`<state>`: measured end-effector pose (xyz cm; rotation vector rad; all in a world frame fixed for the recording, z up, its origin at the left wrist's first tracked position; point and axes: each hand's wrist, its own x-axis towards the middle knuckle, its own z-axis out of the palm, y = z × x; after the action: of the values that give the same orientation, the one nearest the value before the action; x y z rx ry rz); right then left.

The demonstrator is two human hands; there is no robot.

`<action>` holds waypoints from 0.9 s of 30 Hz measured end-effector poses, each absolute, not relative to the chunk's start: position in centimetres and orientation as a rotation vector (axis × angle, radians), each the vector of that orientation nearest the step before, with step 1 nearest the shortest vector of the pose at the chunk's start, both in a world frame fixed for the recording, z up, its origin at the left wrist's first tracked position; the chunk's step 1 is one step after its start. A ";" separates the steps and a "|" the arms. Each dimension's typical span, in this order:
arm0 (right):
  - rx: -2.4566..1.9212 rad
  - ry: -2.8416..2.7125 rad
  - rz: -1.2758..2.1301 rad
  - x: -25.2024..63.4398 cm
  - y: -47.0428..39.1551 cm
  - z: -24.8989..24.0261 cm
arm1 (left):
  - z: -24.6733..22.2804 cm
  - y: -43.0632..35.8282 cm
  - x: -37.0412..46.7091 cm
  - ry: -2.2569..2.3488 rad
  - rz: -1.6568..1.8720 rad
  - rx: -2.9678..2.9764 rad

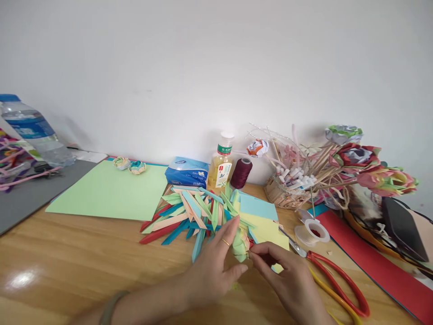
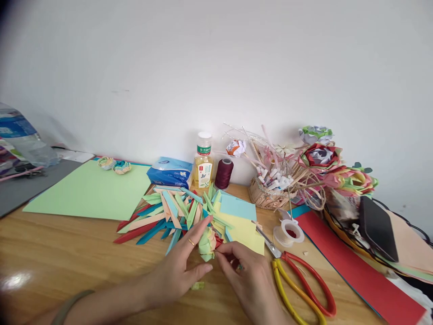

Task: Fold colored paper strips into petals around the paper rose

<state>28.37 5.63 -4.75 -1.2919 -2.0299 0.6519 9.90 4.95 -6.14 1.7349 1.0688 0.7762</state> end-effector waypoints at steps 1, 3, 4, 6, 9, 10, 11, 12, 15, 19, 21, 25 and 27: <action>-1.300 -2.023 0.657 28.3 5.6 -4.7 | -6.1 5.0 9.9 1.059 0.786 1.737; -1.306 -2.012 0.659 28.2 5.7 -4.5 | -5.9 5.0 9.8 1.048 0.810 1.742; -1.301 -2.014 0.657 28.2 5.7 -4.4 | -5.9 5.0 9.8 1.050 0.823 1.741; -1.268 -2.027 0.638 28.1 5.7 -4.3 | -5.8 4.9 9.8 1.063 0.842 1.733; -1.146 -2.057 0.582 28.1 5.7 -4.3 | -6.0 4.9 9.8 1.069 0.874 1.718; -1.095 -2.064 0.562 28.2 5.7 -4.3 | -6.1 4.9 9.8 1.062 0.883 1.708; -1.052 -2.066 0.544 28.2 5.7 -4.4 | -6.2 5.0 9.9 1.049 0.890 1.695; -1.019 -2.066 0.529 28.2 5.7 -4.4 | -6.2 5.0 9.9 1.033 0.889 1.678; -0.986 -2.056 0.515 28.2 5.8 -4.6 | -6.3 5.0 9.9 1.002 0.877 1.641; -1.040 -2.053 0.556 28.2 5.8 -4.6 | -6.1 5.0 9.9 1.009 0.849 1.671; -1.081 -2.063 0.572 28.1 5.7 -4.6 | -6.0 5.0 9.9 1.038 0.826 1.684; -1.161 -2.079 0.555 27.9 5.6 -4.4 | -5.9 4.9 10.1 1.100 0.813 1.661; -1.193 -2.069 0.497 27.7 5.6 -4.4 | -6.0 4.8 10.2 1.100 0.840 1.659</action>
<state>27.72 5.59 -4.39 -1.1932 -2.0694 0.4965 10.19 4.83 -5.97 1.6587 1.0995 0.8395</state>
